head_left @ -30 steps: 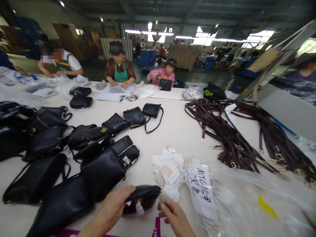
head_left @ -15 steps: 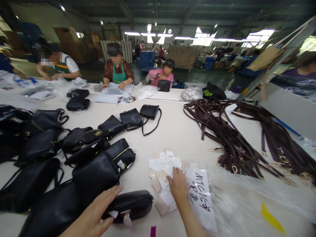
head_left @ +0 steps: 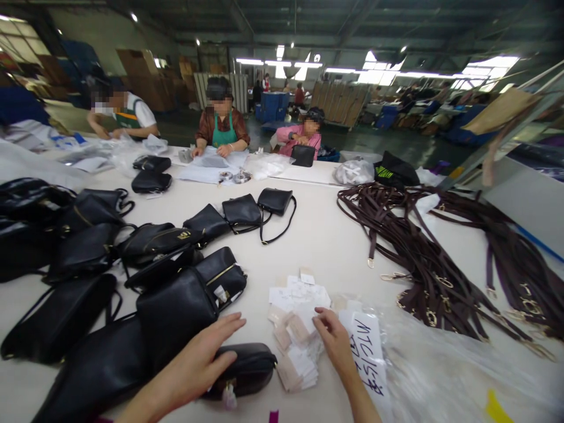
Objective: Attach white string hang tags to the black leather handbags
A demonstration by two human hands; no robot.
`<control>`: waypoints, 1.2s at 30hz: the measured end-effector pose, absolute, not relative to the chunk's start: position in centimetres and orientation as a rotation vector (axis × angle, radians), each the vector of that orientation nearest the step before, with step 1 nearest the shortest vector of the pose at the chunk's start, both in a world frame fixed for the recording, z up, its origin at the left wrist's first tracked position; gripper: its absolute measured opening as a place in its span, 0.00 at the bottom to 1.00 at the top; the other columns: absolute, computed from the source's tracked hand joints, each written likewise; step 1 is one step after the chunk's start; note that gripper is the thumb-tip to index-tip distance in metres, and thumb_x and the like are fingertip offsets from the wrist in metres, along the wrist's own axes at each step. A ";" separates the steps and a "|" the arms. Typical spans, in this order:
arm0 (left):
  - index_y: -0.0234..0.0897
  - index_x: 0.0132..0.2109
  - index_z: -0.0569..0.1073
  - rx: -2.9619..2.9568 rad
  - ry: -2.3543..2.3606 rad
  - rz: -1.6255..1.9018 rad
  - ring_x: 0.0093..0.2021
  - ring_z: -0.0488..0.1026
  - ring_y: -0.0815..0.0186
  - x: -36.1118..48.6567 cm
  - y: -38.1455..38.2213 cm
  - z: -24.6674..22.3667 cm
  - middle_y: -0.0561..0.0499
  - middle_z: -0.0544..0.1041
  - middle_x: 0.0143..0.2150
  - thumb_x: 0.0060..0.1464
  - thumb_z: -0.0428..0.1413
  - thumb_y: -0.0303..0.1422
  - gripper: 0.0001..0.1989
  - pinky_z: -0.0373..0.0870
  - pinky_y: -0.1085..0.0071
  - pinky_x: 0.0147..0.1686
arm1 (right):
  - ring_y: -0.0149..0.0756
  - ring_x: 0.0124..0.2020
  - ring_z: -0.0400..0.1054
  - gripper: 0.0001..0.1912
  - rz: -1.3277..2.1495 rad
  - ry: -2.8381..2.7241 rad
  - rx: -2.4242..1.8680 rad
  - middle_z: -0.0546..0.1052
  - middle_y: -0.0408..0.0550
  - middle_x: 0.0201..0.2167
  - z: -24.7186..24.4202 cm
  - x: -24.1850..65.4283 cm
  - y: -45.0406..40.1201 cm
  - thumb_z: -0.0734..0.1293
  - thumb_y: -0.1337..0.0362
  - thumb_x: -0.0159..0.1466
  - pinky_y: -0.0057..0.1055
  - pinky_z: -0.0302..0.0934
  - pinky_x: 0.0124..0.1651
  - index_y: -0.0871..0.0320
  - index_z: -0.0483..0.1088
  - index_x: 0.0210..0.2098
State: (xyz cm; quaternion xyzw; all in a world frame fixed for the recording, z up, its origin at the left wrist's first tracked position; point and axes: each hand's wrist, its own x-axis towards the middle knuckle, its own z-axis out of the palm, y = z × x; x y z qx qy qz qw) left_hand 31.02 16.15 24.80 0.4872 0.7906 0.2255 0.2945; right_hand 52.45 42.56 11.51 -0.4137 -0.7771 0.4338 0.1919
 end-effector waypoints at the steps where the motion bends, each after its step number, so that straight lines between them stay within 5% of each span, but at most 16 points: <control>1: 0.42 0.64 0.66 1.284 2.080 0.598 0.66 0.63 0.58 31.2 16.8 25.2 0.47 0.65 0.67 0.58 0.51 0.32 0.26 0.57 0.54 0.66 | 0.40 0.33 0.67 0.15 1.330 -2.116 -1.157 0.77 0.51 0.46 11.9 53.0 42.6 0.63 0.50 0.61 0.37 0.64 0.38 0.55 0.69 0.28; 3: 0.40 0.62 0.68 1.286 2.039 0.623 0.65 0.65 0.57 31.5 18.2 25.7 0.46 0.67 0.66 0.57 0.51 0.32 0.25 0.58 0.54 0.66 | 0.35 0.28 0.64 0.16 1.668 -1.829 -1.151 0.78 0.49 0.46 12.7 53.9 42.5 0.69 0.50 0.58 0.33 0.61 0.31 0.56 0.67 0.23; 5: 0.41 0.61 0.69 1.306 1.994 0.667 0.62 0.68 0.58 31.9 19.6 26.0 0.47 0.71 0.63 0.56 0.52 0.31 0.24 0.62 0.56 0.65 | 0.34 0.26 0.61 0.18 1.955 -1.448 -1.130 0.78 0.44 0.33 13.2 54.6 42.3 0.74 0.53 0.52 0.30 0.58 0.27 0.55 0.64 0.20; 8: 0.39 0.58 0.71 1.320 1.908 0.675 0.59 0.72 0.58 32.5 21.5 26.3 0.47 0.75 0.59 0.55 0.52 0.30 0.23 0.66 0.59 0.62 | 0.33 0.23 0.58 0.21 2.047 -1.184 -1.128 0.65 0.37 0.17 13.9 55.2 41.9 0.75 0.51 0.47 0.28 0.57 0.26 0.54 0.61 0.19; 15: 0.39 0.68 0.57 1.439 1.413 0.740 0.57 0.71 0.58 35.1 27.3 25.8 0.43 0.59 0.70 0.48 0.51 0.20 0.39 0.67 0.59 0.58 | 0.30 0.20 0.58 0.21 2.332 -1.016 -0.881 0.66 0.39 0.17 19.9 55.5 38.9 0.77 0.53 0.46 0.26 0.52 0.23 0.55 0.62 0.20; 17: 0.41 0.68 0.57 1.341 1.158 0.722 0.47 0.76 0.62 35.9 28.4 25.3 0.44 0.69 0.62 0.48 0.54 0.22 0.39 0.73 0.65 0.46 | 0.27 0.18 0.56 0.20 2.428 -0.978 -0.755 0.66 0.39 0.17 22.1 55.5 37.8 0.77 0.55 0.47 0.24 0.48 0.20 0.56 0.63 0.20; 19: 0.39 0.59 0.69 1.202 0.966 0.687 0.35 0.74 0.67 36.2 28.6 24.9 0.51 0.78 0.43 0.49 0.57 0.27 0.28 0.71 0.71 0.36 | 0.25 0.17 0.55 0.20 2.494 -0.934 -0.716 0.65 0.38 0.17 23.7 56.0 37.0 0.78 0.56 0.48 0.23 0.44 0.19 0.56 0.64 0.20; 21: 0.36 0.43 0.76 1.088 0.902 0.694 0.29 0.69 0.71 35.7 27.8 25.0 0.56 0.73 0.29 0.52 0.57 0.30 0.10 0.66 0.74 0.32 | 0.23 0.16 0.54 0.19 2.534 -0.870 -0.738 0.66 0.38 0.18 24.2 57.2 36.6 0.79 0.58 0.48 0.23 0.44 0.18 0.55 0.65 0.21; 23: 0.34 0.34 0.75 0.995 0.934 0.734 0.26 0.65 0.73 34.6 26.3 25.5 0.57 0.70 0.25 0.53 0.56 0.30 0.04 0.63 0.76 0.31 | 0.22 0.15 0.52 0.19 2.548 -0.816 -0.764 0.66 0.37 0.18 23.8 58.5 36.3 0.80 0.58 0.48 0.23 0.43 0.18 0.54 0.66 0.23; 27: 0.35 0.37 0.75 0.855 1.073 0.886 0.31 0.66 0.72 33.1 23.5 26.9 0.55 0.73 0.31 0.53 0.55 0.29 0.05 0.63 0.75 0.34 | 0.21 0.15 0.51 0.18 2.551 -0.772 -0.723 0.66 0.37 0.19 22.3 59.8 35.2 0.80 0.58 0.48 0.21 0.42 0.17 0.55 0.66 0.23; 30: 0.40 0.52 0.72 0.922 1.149 0.972 0.45 0.69 0.67 34.6 22.8 26.9 0.49 0.73 0.53 0.49 0.57 0.26 0.21 0.64 0.70 0.44 | 0.21 0.16 0.52 0.20 2.586 -0.760 -0.746 0.65 0.37 0.19 22.2 58.8 33.7 0.80 0.58 0.48 0.20 0.45 0.19 0.56 0.65 0.22; 32: 0.44 0.60 0.66 0.940 1.062 0.961 0.51 0.68 0.65 37.0 22.6 26.1 0.48 0.69 0.59 0.46 0.60 0.26 0.33 0.65 0.68 0.46 | 0.21 0.17 0.53 0.20 2.632 -0.792 -0.755 0.65 0.37 0.20 22.3 58.3 32.7 0.80 0.57 0.48 0.19 0.47 0.20 0.56 0.65 0.22; 34: 0.43 0.60 0.66 0.813 0.922 0.961 0.41 0.72 0.67 39.6 21.9 24.8 0.50 0.74 0.48 0.45 0.62 0.30 0.32 0.67 0.70 0.39 | 0.21 0.17 0.53 0.20 2.684 -0.839 -0.735 0.65 0.38 0.20 22.0 58.5 32.1 0.79 0.57 0.49 0.20 0.48 0.19 0.56 0.64 0.22; 36: 0.38 0.51 0.73 0.633 0.895 0.971 0.26 0.67 0.73 41.8 20.8 23.3 0.56 0.73 0.32 0.48 0.62 0.37 0.21 0.63 0.74 0.30 | 0.22 0.16 0.53 0.19 2.712 -0.876 -0.744 0.65 0.38 0.19 21.3 59.8 31.9 0.79 0.56 0.49 0.22 0.49 0.18 0.55 0.66 0.24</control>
